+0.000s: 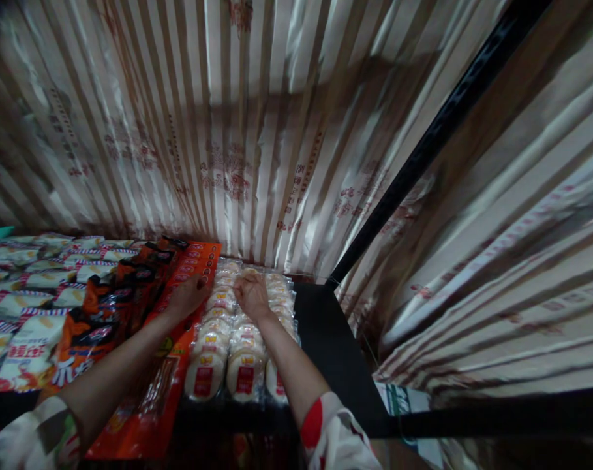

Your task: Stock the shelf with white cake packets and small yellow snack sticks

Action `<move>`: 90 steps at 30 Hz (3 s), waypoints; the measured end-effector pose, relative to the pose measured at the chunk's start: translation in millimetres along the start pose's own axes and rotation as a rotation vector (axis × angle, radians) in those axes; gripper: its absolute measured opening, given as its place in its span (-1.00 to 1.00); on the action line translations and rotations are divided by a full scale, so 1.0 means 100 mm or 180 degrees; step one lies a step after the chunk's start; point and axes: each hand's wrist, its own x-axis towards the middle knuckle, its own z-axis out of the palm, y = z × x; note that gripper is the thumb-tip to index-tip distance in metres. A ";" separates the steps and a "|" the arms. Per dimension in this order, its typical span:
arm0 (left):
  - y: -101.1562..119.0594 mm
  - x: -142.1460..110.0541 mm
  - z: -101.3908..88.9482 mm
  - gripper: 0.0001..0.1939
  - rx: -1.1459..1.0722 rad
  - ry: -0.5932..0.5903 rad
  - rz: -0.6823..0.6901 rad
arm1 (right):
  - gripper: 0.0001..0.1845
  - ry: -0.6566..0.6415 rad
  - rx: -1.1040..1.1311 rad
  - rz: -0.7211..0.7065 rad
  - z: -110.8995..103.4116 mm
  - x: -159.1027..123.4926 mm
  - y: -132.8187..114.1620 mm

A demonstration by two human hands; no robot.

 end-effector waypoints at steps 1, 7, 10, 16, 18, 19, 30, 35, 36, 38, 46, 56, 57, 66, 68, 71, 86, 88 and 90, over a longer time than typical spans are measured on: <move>0.01 -0.03 -0.03 -0.79 0.0131 -0.0162 -0.0047 | -0.88 -0.0009 -0.0003 0.0002 0.00 0.00 0.00; 0.04 -0.14 -0.10 -0.79 0.0353 -0.0826 0.0115 | -0.90 0.0000 -0.0013 0.0022 0.00 0.00 -0.02; 0.04 -0.15 -0.09 -0.81 0.0277 -0.0807 0.0137 | -0.90 0.0007 0.0022 0.0030 0.00 0.00 -0.02; 0.06 -0.20 -0.04 -0.78 0.0168 -0.0712 0.0115 | -0.86 0.0078 0.0097 -0.0069 0.00 -0.06 0.00; 0.08 -0.22 -0.02 -0.77 0.0139 -0.0692 0.0024 | -0.84 0.0150 0.0149 -0.0118 -0.01 -0.10 0.00; 0.08 -0.23 -0.01 -0.77 0.0121 -0.0677 -0.0003 | -0.85 0.0186 0.0180 -0.0141 -0.02 -0.12 0.00; 0.12 -0.23 0.02 -0.80 0.0015 -0.0536 -0.0133 | -0.95 0.0186 0.0356 -0.0115 -0.01 -0.22 0.02; 0.12 -0.24 0.01 -0.82 -0.0066 -0.0535 -0.0099 | -0.92 0.0278 0.0447 -0.0091 0.00 -0.21 0.00; 0.11 -0.24 0.01 -0.82 -0.0115 -0.0531 -0.0099 | -0.91 0.0274 0.0450 -0.0087 0.00 -0.21 0.00; 0.10 -0.26 0.00 -0.82 -0.0192 -0.0437 -0.0127 | -0.89 0.0272 0.0453 -0.0096 0.02 -0.21 0.00; 0.01 -0.38 -0.05 -0.71 0.0023 -0.0449 -0.0236 | -0.86 0.0257 0.0464 -0.0091 0.06 -0.21 -0.01; -0.06 -0.38 -0.08 -0.74 -0.0066 -0.0862 0.0012 | -0.88 0.0335 0.0443 0.0075 0.06 -0.22 -0.06; -0.06 -0.38 -0.08 -0.78 -0.0125 -0.0868 0.0060 | -0.88 0.0327 0.0442 0.0088 0.06 -0.22 -0.07; -0.20 -0.33 0.07 -0.82 -0.0665 -0.0896 0.0289 | -0.91 0.0290 0.0416 0.0059 0.05 -0.21 -0.08; -0.22 -0.32 0.09 -0.84 -0.0765 -0.0909 0.0322 | -0.91 0.0294 0.0395 0.0060 0.06 -0.21 -0.07; -0.22 -0.33 0.08 -0.89 -0.0909 -0.0969 0.0375 | -0.91 0.0294 0.0375 0.0063 0.08 -0.22 -0.07; -0.15 -0.44 0.12 -0.82 -0.1154 -0.0656 -0.0005 | -0.96 0.0116 0.0483 -0.0239 -0.14 -0.43 -0.19; -0.16 -0.44 0.14 -0.82 -0.1164 -0.0625 -0.0046 | -0.95 0.0063 0.0485 -0.0257 -0.14 -0.45 -0.20; -0.16 -0.44 0.16 -0.81 -0.1160 -0.0567 -0.0086 | -0.93 0.0058 0.0478 -0.0288 -0.14 -0.47 -0.21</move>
